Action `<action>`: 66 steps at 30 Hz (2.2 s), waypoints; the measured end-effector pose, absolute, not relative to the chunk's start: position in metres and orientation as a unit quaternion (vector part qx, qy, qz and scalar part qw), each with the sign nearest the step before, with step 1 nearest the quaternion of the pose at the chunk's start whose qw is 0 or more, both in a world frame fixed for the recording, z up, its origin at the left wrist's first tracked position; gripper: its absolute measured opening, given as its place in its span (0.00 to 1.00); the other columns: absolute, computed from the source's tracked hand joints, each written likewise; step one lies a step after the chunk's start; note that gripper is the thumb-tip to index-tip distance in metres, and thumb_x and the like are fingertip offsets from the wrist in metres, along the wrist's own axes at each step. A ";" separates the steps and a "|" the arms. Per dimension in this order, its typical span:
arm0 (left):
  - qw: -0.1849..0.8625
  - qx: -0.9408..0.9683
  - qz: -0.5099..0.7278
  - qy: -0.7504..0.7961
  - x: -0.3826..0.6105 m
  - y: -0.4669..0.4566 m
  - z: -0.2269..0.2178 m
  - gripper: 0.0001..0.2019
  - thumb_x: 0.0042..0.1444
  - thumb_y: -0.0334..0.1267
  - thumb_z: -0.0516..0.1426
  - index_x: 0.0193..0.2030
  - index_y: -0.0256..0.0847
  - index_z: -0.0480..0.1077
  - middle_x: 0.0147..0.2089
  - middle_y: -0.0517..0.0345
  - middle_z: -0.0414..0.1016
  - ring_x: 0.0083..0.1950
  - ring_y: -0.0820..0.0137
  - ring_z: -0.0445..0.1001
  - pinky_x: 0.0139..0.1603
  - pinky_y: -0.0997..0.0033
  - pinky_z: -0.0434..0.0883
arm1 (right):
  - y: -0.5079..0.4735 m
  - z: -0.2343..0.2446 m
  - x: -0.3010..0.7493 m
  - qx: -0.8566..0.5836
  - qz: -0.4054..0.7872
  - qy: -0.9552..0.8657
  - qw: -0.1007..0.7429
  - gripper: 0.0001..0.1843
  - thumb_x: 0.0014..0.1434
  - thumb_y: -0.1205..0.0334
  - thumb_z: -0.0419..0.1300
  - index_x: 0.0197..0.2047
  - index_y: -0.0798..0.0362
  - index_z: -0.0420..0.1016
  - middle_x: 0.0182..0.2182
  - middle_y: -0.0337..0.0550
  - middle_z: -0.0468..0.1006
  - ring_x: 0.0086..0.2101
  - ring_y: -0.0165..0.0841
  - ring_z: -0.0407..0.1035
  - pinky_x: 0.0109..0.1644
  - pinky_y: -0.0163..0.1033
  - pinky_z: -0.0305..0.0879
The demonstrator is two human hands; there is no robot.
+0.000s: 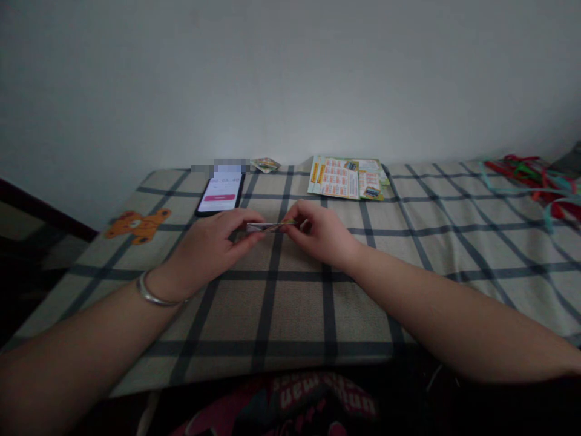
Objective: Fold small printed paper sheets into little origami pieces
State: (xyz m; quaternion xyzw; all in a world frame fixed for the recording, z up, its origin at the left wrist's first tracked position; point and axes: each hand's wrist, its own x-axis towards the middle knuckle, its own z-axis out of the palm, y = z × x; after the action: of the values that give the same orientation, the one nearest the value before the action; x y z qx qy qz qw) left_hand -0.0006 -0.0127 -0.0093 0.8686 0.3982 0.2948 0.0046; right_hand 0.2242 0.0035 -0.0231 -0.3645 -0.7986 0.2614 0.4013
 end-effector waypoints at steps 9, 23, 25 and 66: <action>0.009 0.878 0.301 0.373 0.005 -0.015 -0.012 0.06 0.62 0.39 0.56 0.38 0.41 0.72 0.36 0.62 0.77 0.38 0.70 0.75 0.38 0.71 0.66 | 0.000 -0.020 0.221 -0.372 0.263 -0.807 0.375 0.05 0.57 0.62 0.61 0.32 0.54 0.73 0.28 0.40 0.77 0.27 0.28 0.68 0.30 0.35 0.65; 0.016 0.872 0.329 0.362 0.007 -0.017 -0.010 0.04 0.60 0.35 0.56 0.38 0.40 0.73 0.37 0.61 0.77 0.39 0.71 0.75 0.40 0.71 0.68 | -0.003 -0.020 0.222 -0.344 0.213 -0.831 0.381 0.01 0.56 0.67 0.60 0.32 0.54 0.74 0.28 0.38 0.76 0.28 0.26 0.68 0.29 0.32 0.64; 0.013 0.876 0.328 0.353 0.008 -0.017 -0.009 0.04 0.60 0.35 0.56 0.37 0.40 0.73 0.36 0.61 0.77 0.39 0.70 0.75 0.40 0.71 0.69 | -0.005 -0.018 0.223 -0.336 0.201 -0.839 0.377 0.01 0.56 0.67 0.60 0.33 0.54 0.74 0.29 0.39 0.76 0.28 0.27 0.69 0.31 0.33 0.65; 0.014 0.876 0.349 0.332 0.017 -0.019 -0.011 0.04 0.59 0.34 0.59 0.33 0.39 0.71 0.32 0.59 0.76 0.37 0.68 0.72 0.43 0.65 0.67 | -0.010 -0.017 0.216 -0.367 0.165 -0.854 0.331 0.02 0.52 0.66 0.59 0.32 0.53 0.71 0.24 0.35 0.72 0.25 0.25 0.64 0.29 0.33 0.58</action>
State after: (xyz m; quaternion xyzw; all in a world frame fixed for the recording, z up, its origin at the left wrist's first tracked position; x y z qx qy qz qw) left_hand 0.0168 -0.0188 -0.0114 0.8762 0.3322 0.3489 0.0136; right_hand 0.2164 -0.0100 -0.0167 -0.3674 -0.8536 0.1646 0.3307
